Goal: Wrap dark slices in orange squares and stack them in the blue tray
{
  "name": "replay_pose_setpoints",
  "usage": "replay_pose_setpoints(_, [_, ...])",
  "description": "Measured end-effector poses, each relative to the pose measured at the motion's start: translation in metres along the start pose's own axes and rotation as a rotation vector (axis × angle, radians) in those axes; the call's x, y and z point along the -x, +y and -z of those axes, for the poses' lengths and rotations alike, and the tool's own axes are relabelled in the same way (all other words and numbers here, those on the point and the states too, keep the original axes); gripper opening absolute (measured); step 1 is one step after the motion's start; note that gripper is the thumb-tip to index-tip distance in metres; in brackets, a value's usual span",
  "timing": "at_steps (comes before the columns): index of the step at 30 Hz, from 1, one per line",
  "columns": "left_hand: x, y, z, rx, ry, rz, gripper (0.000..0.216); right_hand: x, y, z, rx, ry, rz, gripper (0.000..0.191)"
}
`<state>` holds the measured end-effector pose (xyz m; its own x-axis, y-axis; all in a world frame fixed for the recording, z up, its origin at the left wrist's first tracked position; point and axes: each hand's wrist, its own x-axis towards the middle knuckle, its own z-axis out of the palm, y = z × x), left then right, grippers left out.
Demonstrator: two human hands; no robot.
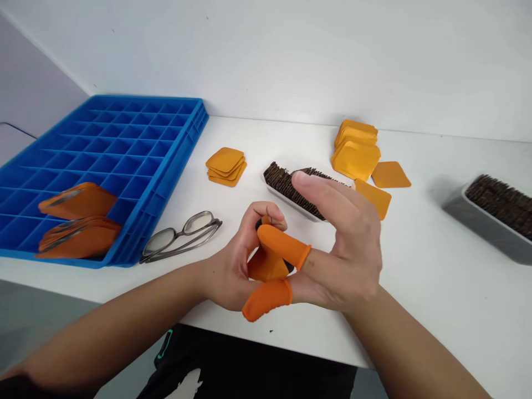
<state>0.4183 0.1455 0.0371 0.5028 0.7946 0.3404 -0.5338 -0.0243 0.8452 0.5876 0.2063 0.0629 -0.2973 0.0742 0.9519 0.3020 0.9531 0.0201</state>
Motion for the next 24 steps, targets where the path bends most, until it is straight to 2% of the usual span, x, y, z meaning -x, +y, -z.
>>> replay_pose_setpoints(4, [-0.001, 0.002, -0.003, -0.066, -0.005, -0.026, 0.072, 0.004, 0.002, 0.005, -0.003, 0.041, 0.025, 0.033])
replay_pose_setpoints(9, [-0.001, 0.005, -0.006, -0.087, -0.016, -0.014, 0.066, 0.004, -0.005, 0.010, 0.039, 0.015, -0.018, 0.032])
replay_pose_setpoints(13, [-0.002, 0.006, -0.001, -0.102, 0.032, 0.036, 0.069, -0.001, -0.008, 0.009, -0.026, -0.112, -0.097, 0.035])
replay_pose_setpoints(17, [-0.003, 0.007, 0.007, -0.137, 0.055, 0.063, 0.080, -0.003, -0.006, 0.006, -0.202, -0.294, -0.198, 0.037])
replay_pose_setpoints(21, [-0.002, 0.008, 0.008, -0.163, 0.047, 0.093, 0.080, -0.003, -0.003, 0.007, -0.362, -0.464, -0.263, 0.051])
replay_pose_setpoints(24, [-0.001, 0.005, 0.008, -0.152, 0.059, 0.136, 0.076, -0.005, -0.005, 0.010, -0.369, -0.540, -0.266, 0.062])
